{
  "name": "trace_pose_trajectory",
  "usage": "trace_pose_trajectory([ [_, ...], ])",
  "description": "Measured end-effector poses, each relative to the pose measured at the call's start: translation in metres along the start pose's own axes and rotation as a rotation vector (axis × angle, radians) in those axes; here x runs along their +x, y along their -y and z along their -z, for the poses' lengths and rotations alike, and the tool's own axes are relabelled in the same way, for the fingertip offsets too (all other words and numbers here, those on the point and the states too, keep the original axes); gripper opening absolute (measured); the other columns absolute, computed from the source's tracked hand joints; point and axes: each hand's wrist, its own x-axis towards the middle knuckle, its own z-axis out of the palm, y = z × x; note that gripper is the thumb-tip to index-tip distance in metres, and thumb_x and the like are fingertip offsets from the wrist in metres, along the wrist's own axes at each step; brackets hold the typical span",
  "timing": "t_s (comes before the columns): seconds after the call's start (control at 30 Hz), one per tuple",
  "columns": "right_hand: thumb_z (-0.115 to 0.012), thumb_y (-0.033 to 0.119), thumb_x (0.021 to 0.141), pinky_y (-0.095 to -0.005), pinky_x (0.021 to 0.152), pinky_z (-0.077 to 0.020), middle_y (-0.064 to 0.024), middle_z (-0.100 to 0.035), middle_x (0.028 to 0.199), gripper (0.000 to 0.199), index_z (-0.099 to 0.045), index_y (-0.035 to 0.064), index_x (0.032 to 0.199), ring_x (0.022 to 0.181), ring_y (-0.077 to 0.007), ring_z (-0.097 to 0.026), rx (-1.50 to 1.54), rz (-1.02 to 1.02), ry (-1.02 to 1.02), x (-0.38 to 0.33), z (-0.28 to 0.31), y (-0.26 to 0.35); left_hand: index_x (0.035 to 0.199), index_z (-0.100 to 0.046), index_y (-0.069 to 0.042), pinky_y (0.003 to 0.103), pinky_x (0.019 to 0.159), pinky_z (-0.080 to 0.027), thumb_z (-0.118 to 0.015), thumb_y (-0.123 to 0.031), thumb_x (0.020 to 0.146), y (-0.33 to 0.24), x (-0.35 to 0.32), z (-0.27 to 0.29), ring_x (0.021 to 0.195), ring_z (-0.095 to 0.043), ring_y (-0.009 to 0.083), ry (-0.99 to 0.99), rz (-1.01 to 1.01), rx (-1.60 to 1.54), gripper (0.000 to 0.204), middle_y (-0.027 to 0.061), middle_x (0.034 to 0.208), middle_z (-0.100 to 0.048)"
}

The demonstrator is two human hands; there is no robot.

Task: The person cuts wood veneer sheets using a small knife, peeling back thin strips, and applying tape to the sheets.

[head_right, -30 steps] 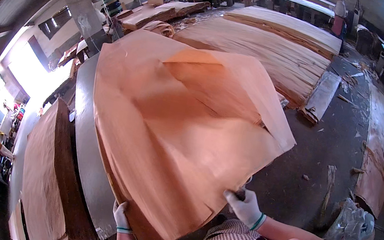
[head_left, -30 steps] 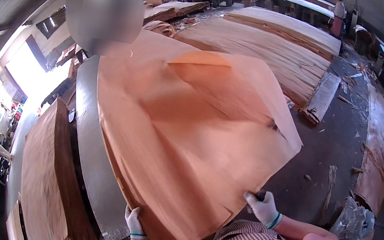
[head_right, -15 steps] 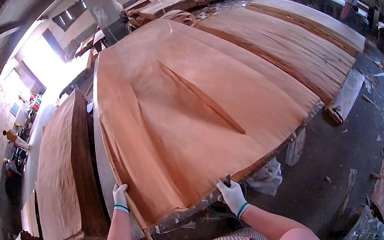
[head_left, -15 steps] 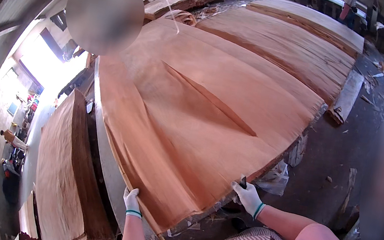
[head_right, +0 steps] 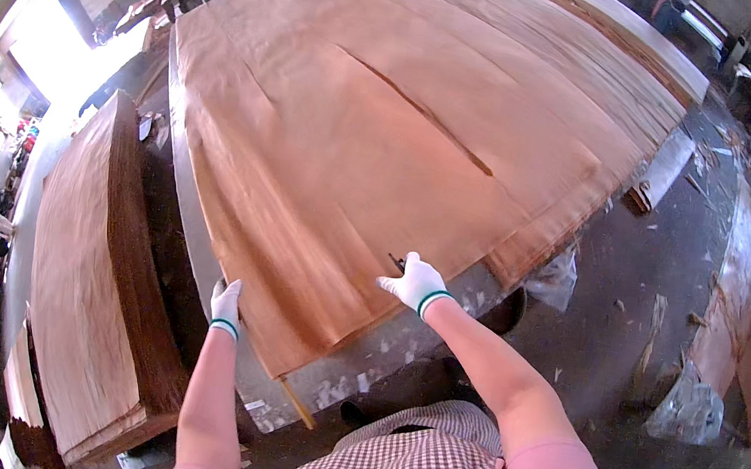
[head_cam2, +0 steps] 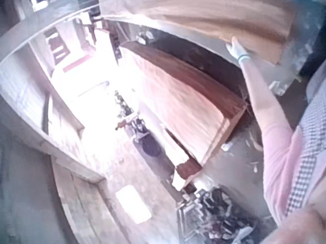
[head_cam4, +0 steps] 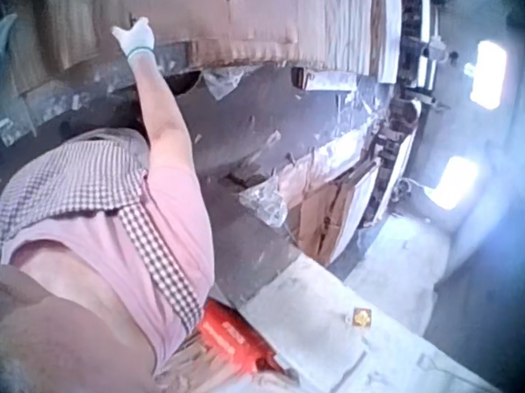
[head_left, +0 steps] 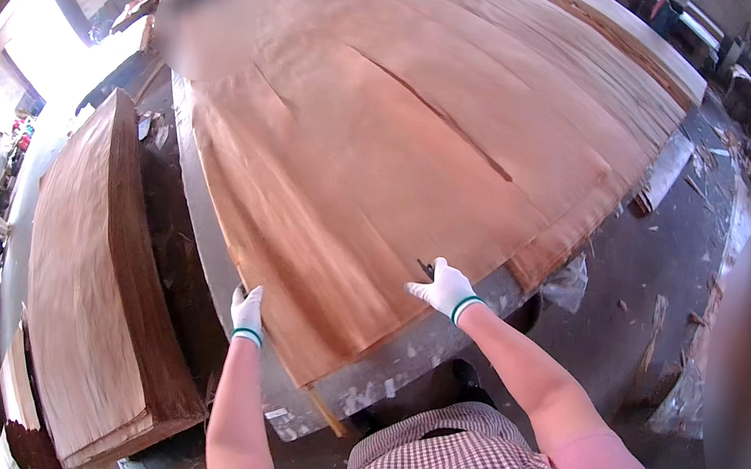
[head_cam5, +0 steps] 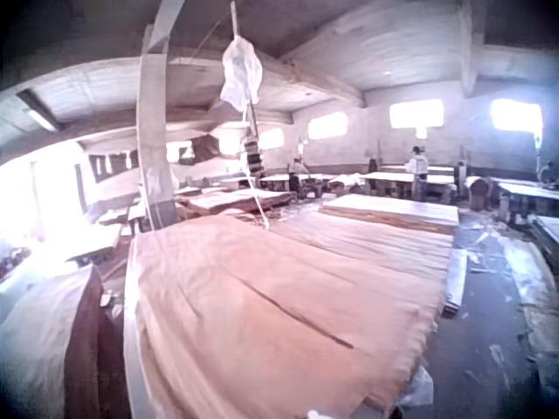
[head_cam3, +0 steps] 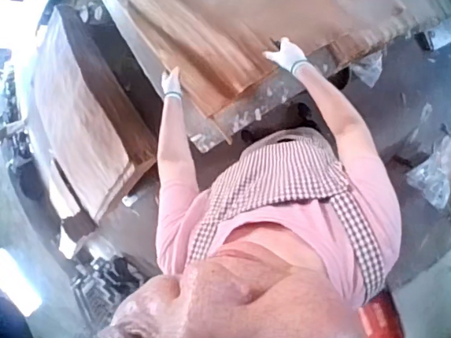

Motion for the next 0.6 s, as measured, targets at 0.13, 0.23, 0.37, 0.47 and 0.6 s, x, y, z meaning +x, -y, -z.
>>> trace_pose_trajectory([
  [0.13, -0.066, 0.039, 0.079, -0.0429, 0.084, -0.0499, -0.0219, -0.066, 0.099, 0.045, -0.061, 0.0039, 0.106, 0.095, -0.0356, -0.063, -0.089, -0.044, -0.089, -0.012, -0.012, -0.005, 0.142, -0.026, 0.0, 0.04, 0.108, -0.034, -0.066, -0.012, 0.081, -0.039, -0.078, -0.049, 0.134, -0.031, 0.0322, -0.029, -0.35, 0.663, 0.075, 0.0204, 0.146, -0.026],
  [0.23, -0.063, 0.037, 0.081, -0.0429, 0.077, -0.052, -0.0183, -0.067, 0.089, 0.035, -0.065, 0.0087, 0.102, 0.085, -0.0336, -0.066, 0.065, 0.13, -0.136, -0.035, -0.028, 0.059, 0.143, -0.024, -0.001, 0.045, 0.112, -0.029, -0.071, -0.012, 0.076, -0.06, -0.149, -0.05, 0.138, -0.022, 0.0346, 0.294, -0.429, 0.829, 0.082, 0.0214, 0.15, -0.014],
  [0.37, -0.061, 0.032, 0.086, -0.0419, 0.069, -0.052, -0.0164, -0.067, 0.085, 0.029, -0.063, 0.0103, 0.106, 0.079, -0.0343, -0.065, 0.303, 0.702, -0.046, -0.093, -0.058, 0.175, 0.138, -0.033, 0.0, 0.037, 0.097, -0.045, -0.074, -0.016, 0.076, -0.023, -0.157, -0.04, 0.122, -0.048, 0.0255, 0.51, 0.035, 0.091, 0.076, 0.0171, 0.142, -0.037],
  [0.47, -0.062, 0.032, 0.086, -0.0425, 0.068, -0.0518, -0.0168, -0.066, 0.087, 0.033, -0.058, 0.011, 0.111, 0.077, -0.0356, -0.065, 0.407, 0.842, -0.041, -0.11, -0.087, 0.187, 0.121, -0.054, 0.002, 0.037, 0.079, -0.054, -0.056, -0.025, 0.092, -0.045, -0.13, -0.012, 0.098, -0.061, 0.0227, -0.01, 0.179, -0.409, 0.04, 0.0121, 0.114, -0.06],
  [0.6, -0.058, 0.034, 0.089, -0.0432, 0.072, -0.052, -0.0237, -0.064, 0.099, 0.064, -0.029, 0.01, 0.141, 0.084, -0.0369, -0.065, -0.115, 0.467, 0.266, -0.128, -0.123, 0.154, 0.127, -0.049, 0.0, 0.045, 0.088, -0.049, -0.051, -0.036, 0.093, -0.071, -0.115, 0.078, 0.107, -0.057, 0.0265, -0.267, 0.118, -0.397, 0.049, 0.013, 0.12, -0.057],
])
